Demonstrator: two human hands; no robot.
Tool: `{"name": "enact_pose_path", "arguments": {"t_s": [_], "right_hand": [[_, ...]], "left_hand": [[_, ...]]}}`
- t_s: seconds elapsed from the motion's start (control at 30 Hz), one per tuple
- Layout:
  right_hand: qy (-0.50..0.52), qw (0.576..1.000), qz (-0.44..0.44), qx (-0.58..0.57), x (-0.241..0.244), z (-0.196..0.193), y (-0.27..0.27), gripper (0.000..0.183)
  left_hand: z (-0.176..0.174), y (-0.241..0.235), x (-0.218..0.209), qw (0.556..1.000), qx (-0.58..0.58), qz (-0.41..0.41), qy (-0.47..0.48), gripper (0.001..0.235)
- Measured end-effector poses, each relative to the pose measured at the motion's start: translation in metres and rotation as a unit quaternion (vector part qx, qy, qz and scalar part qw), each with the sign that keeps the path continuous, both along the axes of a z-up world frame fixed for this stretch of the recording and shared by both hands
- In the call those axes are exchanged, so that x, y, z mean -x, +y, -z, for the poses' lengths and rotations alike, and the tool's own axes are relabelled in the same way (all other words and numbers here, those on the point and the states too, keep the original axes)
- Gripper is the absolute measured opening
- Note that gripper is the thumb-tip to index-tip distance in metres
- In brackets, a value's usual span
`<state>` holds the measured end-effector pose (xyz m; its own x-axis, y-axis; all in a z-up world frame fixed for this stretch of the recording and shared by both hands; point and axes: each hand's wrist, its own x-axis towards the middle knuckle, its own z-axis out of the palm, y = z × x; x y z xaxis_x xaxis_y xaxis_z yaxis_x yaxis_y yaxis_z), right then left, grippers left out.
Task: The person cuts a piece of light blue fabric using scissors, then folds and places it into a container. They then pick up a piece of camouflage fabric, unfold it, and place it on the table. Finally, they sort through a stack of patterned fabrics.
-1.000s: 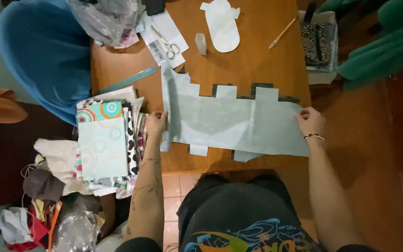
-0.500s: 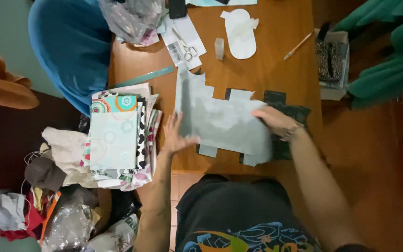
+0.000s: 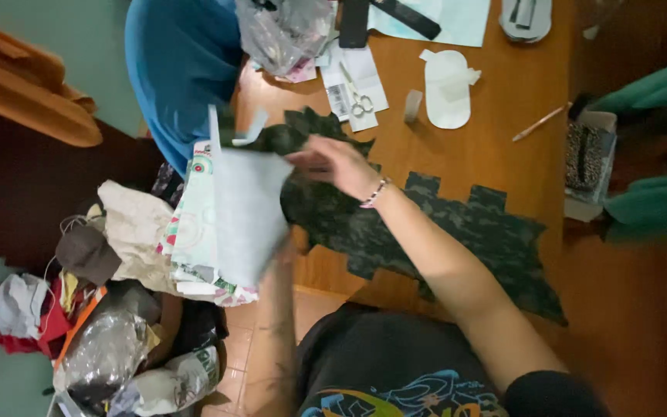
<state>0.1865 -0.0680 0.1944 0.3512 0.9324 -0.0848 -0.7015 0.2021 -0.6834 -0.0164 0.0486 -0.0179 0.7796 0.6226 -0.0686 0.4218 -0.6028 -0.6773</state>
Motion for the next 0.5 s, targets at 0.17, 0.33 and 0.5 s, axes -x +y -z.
{"name": "enact_pose_path", "arguments": {"t_s": [0.17,0.33,0.5], "right_hand": [[-0.492,0.781,0.163,0.348,-0.077,0.198,-0.047,0.030],[-0.501,0.754,0.103,0.411,-0.055,0.174,-0.064,0.020],[-0.587,0.733,0.079,0.335,-0.045,0.150,-0.041,0.013]], "left_hand": [[-0.125,0.012,0.026,0.666,-0.481,0.187,0.539,0.079],[-0.177,-0.026,0.029,0.194,-0.643,0.279,0.687,0.109],[-0.079,-0.043,0.028,0.059,-0.676,0.270,0.684,0.056]]}}
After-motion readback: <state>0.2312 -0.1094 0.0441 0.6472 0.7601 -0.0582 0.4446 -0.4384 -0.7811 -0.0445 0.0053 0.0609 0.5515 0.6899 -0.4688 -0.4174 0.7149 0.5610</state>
